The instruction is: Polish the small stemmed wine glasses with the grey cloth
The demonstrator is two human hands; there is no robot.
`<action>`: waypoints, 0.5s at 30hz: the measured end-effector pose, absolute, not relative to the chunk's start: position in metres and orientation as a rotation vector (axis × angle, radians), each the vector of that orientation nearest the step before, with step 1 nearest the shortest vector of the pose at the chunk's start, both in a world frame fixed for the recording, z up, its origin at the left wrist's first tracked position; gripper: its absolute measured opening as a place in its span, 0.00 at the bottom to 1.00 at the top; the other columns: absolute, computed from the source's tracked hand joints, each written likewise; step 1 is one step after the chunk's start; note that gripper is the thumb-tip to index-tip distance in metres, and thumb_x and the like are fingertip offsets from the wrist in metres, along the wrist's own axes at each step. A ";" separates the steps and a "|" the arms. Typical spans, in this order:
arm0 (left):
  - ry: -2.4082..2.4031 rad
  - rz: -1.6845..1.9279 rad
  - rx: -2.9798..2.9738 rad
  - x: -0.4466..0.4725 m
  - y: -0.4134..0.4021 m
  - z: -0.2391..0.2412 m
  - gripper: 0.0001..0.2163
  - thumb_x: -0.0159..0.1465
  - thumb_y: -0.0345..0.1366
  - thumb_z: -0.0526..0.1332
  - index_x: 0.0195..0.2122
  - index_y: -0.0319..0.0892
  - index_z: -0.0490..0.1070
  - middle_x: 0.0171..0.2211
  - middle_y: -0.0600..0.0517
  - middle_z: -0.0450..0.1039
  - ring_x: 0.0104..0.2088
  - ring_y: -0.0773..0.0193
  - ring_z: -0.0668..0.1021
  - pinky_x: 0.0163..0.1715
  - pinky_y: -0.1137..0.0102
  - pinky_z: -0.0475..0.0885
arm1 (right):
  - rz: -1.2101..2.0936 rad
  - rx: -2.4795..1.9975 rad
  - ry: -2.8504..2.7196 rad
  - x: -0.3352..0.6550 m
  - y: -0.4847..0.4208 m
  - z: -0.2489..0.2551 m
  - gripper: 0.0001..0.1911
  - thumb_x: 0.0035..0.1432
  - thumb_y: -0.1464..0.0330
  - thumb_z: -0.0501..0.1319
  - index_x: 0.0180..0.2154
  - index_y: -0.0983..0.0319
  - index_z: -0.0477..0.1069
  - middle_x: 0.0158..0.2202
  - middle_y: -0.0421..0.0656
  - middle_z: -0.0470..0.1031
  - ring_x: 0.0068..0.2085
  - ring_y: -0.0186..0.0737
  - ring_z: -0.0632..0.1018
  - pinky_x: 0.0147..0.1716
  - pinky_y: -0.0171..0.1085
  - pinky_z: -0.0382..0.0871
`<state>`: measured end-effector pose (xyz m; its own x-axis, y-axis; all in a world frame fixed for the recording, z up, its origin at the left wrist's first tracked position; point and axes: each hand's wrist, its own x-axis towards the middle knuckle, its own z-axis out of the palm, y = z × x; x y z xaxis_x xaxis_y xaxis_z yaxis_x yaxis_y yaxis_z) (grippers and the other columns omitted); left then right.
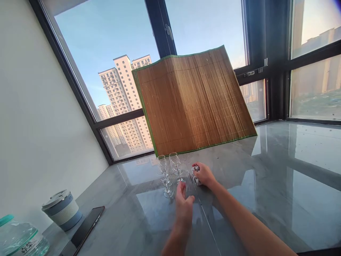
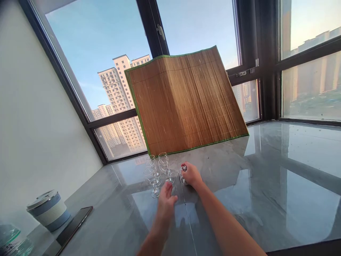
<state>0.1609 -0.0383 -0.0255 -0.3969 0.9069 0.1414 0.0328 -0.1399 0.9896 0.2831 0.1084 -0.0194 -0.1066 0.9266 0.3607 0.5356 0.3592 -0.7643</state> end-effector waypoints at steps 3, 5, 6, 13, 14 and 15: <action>1.561 1.838 1.146 0.132 -0.059 -0.016 0.22 0.50 0.31 0.62 0.48 0.42 0.68 0.44 0.45 0.72 0.48 0.54 0.75 0.53 0.59 0.68 | 0.552 -1.320 -1.762 0.284 0.106 -0.016 0.13 0.53 0.73 0.59 0.42 0.61 0.75 0.38 0.44 0.80 0.38 0.40 0.78 0.37 0.34 0.66; 1.819 2.057 0.994 0.110 -0.058 -0.003 0.24 0.49 0.32 0.65 0.49 0.43 0.65 0.44 0.47 0.67 0.48 0.54 0.73 0.55 0.57 0.66 | 0.536 -1.334 -1.768 0.284 0.104 -0.014 0.13 0.54 0.73 0.59 0.42 0.60 0.75 0.38 0.44 0.80 0.38 0.39 0.78 0.36 0.34 0.65; 1.864 2.092 0.959 0.102 -0.053 0.003 0.27 0.49 0.32 0.66 0.51 0.43 0.62 0.47 0.46 0.66 0.50 0.55 0.72 0.56 0.57 0.65 | 0.528 -1.342 -1.772 0.285 0.103 -0.014 0.13 0.55 0.72 0.59 0.43 0.59 0.74 0.38 0.44 0.80 0.39 0.40 0.78 0.35 0.33 0.65; 1.646 1.802 0.817 0.096 -0.015 0.011 0.25 0.50 0.27 0.63 0.49 0.45 0.62 0.48 0.46 0.70 0.49 0.57 0.74 0.47 0.63 0.69 | 0.461 -1.428 -1.861 0.286 0.097 -0.010 0.19 0.60 0.69 0.56 0.52 0.58 0.70 0.41 0.47 0.80 0.42 0.44 0.79 0.33 0.34 0.62; 1.623 1.799 0.788 0.097 -0.013 0.009 0.23 0.49 0.26 0.63 0.47 0.45 0.62 0.46 0.46 0.72 0.46 0.58 0.75 0.44 0.64 0.70 | 0.449 -1.439 -1.881 0.287 0.096 -0.009 0.19 0.60 0.69 0.56 0.53 0.58 0.69 0.41 0.47 0.80 0.42 0.44 0.79 0.33 0.34 0.62; 1.602 1.798 0.768 0.098 -0.012 0.006 0.22 0.49 0.26 0.63 0.45 0.45 0.63 0.44 0.48 0.73 0.43 0.59 0.76 0.41 0.65 0.70 | 0.437 -1.450 -1.900 0.287 0.095 -0.008 0.20 0.60 0.69 0.55 0.54 0.57 0.69 0.41 0.47 0.80 0.42 0.44 0.79 0.33 0.35 0.62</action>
